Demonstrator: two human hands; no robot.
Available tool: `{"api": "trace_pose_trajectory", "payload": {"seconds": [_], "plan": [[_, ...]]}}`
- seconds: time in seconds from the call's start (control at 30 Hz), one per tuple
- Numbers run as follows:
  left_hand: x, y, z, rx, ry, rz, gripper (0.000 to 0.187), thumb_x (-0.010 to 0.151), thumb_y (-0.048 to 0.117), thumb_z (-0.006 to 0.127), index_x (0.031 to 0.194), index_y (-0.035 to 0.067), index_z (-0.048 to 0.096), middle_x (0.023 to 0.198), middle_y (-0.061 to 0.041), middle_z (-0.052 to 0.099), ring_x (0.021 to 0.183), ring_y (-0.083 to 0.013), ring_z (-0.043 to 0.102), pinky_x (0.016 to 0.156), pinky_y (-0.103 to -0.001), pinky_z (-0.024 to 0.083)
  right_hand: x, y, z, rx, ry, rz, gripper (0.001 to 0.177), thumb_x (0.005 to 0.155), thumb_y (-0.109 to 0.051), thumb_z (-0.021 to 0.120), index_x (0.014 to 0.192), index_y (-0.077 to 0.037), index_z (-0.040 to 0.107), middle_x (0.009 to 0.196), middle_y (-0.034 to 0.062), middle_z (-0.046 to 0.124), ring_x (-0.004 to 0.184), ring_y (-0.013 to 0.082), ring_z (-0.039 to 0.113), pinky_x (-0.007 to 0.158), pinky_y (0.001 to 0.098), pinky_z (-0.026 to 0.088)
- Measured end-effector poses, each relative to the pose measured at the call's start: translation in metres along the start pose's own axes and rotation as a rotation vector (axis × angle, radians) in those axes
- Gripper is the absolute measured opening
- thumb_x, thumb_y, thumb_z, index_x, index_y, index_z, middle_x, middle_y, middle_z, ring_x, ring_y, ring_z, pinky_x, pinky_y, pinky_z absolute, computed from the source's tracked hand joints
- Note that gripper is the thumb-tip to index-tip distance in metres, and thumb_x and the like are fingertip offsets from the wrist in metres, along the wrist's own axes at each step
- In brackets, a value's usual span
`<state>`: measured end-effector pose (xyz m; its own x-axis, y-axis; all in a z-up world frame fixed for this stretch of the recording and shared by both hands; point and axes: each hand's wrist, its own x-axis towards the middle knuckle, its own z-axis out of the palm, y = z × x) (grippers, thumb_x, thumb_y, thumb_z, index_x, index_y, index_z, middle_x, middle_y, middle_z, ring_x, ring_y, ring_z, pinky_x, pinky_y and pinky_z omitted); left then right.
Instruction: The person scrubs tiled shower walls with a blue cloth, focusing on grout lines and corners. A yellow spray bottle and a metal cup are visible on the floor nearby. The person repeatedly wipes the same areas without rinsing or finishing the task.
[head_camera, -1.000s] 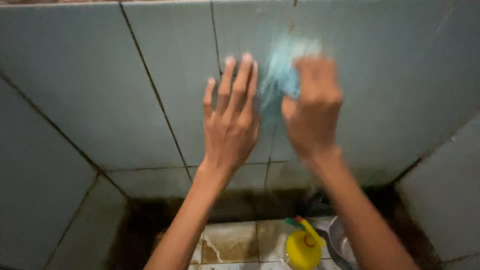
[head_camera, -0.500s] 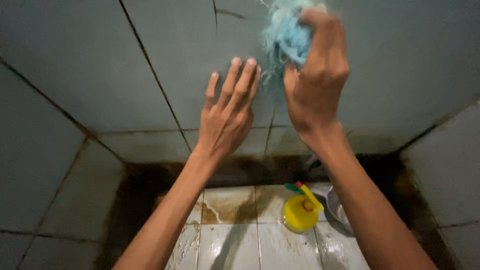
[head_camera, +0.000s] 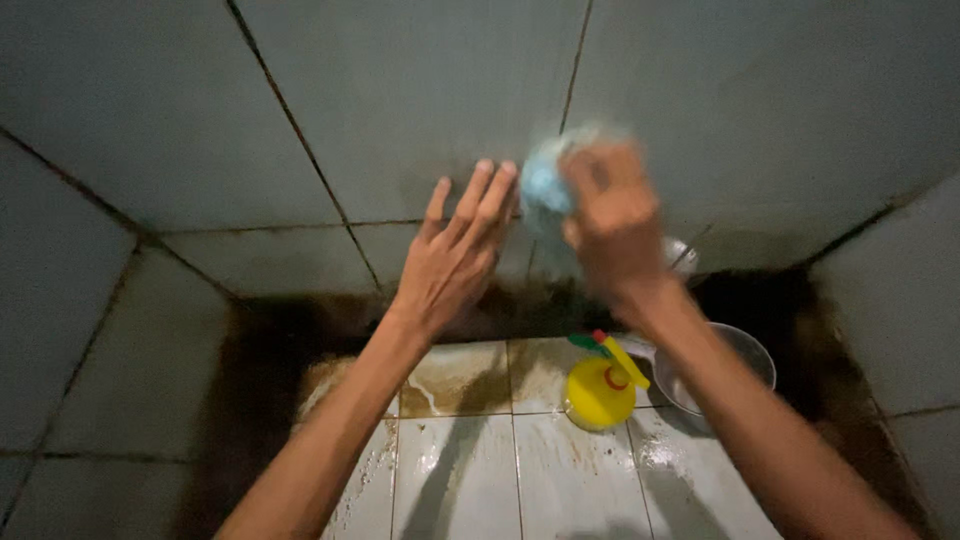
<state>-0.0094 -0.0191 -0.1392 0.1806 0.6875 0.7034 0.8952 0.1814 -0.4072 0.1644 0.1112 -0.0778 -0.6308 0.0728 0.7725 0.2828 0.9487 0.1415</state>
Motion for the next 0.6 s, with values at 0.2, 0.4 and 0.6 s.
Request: {"api": "trace_pose_trajectory", "payload": {"seconds": [0.2, 0.4, 0.6], "plan": [[-0.01, 0.002, 0.007, 0.067, -0.031, -0.002, 0.055, 0.106, 0.021, 0.055, 0.158, 0.005, 0.051, 0.17, -0.007, 0.031, 0.157, -0.023, 0.028, 0.13, -0.047, 0.021, -0.004, -0.001, 0.007, -0.029, 0.058, -0.03, 0.036, 0.081, 0.012, 0.072, 0.114, 0.0, 0.063, 0.115, 0.0169, 0.061, 0.11, 0.0352, 0.063, 0.09, 0.0434, 0.057], [-0.012, 0.008, -0.005, 0.053, -0.032, 0.005, 0.057, 0.104, 0.023, 0.055, 0.159, 0.007, 0.051, 0.167, -0.009, 0.033, 0.155, -0.0239, 0.029, 0.129, -0.047, 0.022, -0.033, -0.017, 0.012, 0.043, -0.108, -0.064, 0.036, 0.071, 0.007, 0.069, 0.106, 0.002, 0.066, 0.111, 0.0166, 0.064, 0.104, 0.0341, 0.062, 0.087, 0.043, 0.056], [0.004, -0.009, 0.006, 0.072, 0.052, -0.02, 0.055, 0.107, 0.018, 0.058, 0.161, 0.007, 0.05, 0.169, -0.008, 0.031, 0.157, -0.0244, 0.029, 0.131, -0.046, 0.021, 0.014, 0.014, 0.002, -0.042, 0.128, 0.124, 0.039, 0.087, 0.015, 0.075, 0.121, -0.001, 0.066, 0.119, 0.0151, 0.063, 0.113, 0.0315, 0.062, 0.087, 0.0425, 0.055]]}}
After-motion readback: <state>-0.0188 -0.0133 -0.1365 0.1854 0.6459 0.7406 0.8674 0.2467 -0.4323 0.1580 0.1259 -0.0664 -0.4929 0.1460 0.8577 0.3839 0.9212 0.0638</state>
